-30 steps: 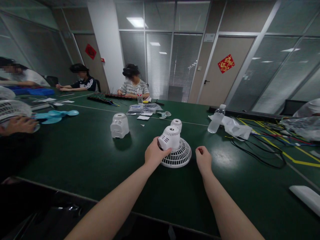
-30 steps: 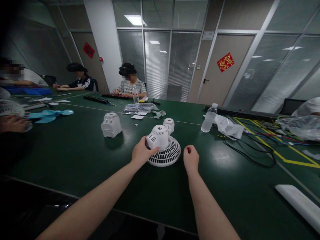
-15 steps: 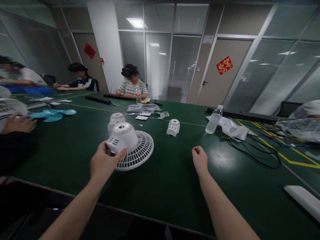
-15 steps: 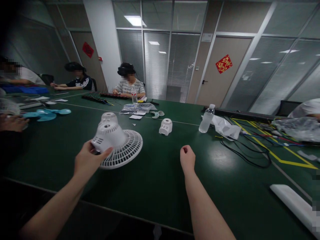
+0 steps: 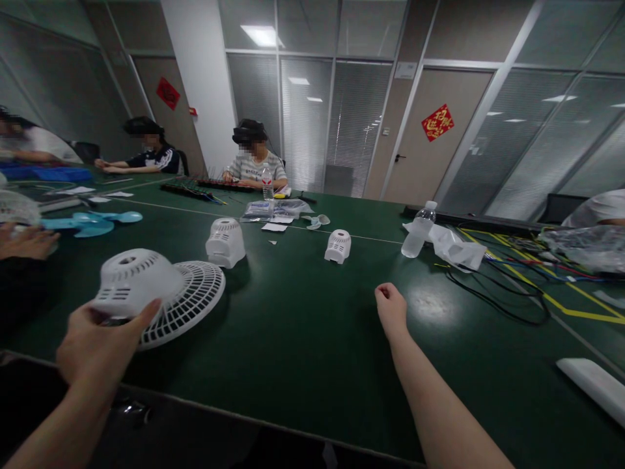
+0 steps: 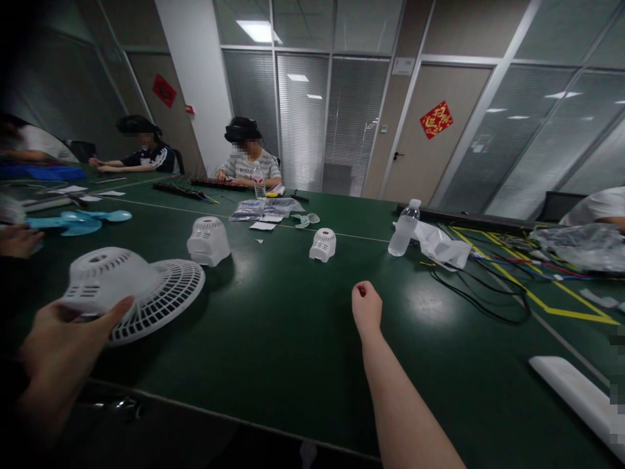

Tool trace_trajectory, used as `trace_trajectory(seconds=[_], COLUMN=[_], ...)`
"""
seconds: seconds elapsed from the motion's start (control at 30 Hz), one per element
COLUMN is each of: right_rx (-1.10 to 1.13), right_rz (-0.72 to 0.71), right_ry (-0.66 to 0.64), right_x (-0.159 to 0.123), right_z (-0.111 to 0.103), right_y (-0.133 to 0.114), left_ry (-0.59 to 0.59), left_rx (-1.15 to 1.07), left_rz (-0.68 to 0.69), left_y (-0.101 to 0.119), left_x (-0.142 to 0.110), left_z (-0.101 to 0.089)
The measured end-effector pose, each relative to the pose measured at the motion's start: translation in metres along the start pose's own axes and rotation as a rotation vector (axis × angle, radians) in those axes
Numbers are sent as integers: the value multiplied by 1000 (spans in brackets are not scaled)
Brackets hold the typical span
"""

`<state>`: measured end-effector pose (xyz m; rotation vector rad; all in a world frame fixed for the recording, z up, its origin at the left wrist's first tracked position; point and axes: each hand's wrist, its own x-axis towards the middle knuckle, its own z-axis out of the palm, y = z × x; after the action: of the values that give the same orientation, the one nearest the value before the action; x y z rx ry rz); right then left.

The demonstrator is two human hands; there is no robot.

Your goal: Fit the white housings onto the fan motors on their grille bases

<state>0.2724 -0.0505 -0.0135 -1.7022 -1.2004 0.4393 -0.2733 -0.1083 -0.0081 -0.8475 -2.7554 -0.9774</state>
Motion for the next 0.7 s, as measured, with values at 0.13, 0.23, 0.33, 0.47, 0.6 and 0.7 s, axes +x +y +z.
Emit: trace_trajectory(seconds=[0.13, 0.23, 0.33, 0.47, 0.6, 0.7], right_rx=[2, 4, 16, 31, 39, 39], right_rz=[2, 7, 9, 12, 15, 20], right_ry=[2, -3, -16, -17, -20, -20], right_x=[0, 1, 1, 1, 1, 2], right_z=[0, 1, 2, 4, 4, 4], right_y=[0, 1, 2, 2, 3, 4], left_ry=[-64, -86, -94, -68, -53, 1], left_rx=[-39, -54, -59, -109, -141, -135], left_rz=[-47, -30, -10, 15, 18, 52], left_y=[7, 21, 32, 37, 33, 32], left_x=[-4, -11, -18, -24, -28, -29], left_z=[17, 22, 22, 20, 20, 19])
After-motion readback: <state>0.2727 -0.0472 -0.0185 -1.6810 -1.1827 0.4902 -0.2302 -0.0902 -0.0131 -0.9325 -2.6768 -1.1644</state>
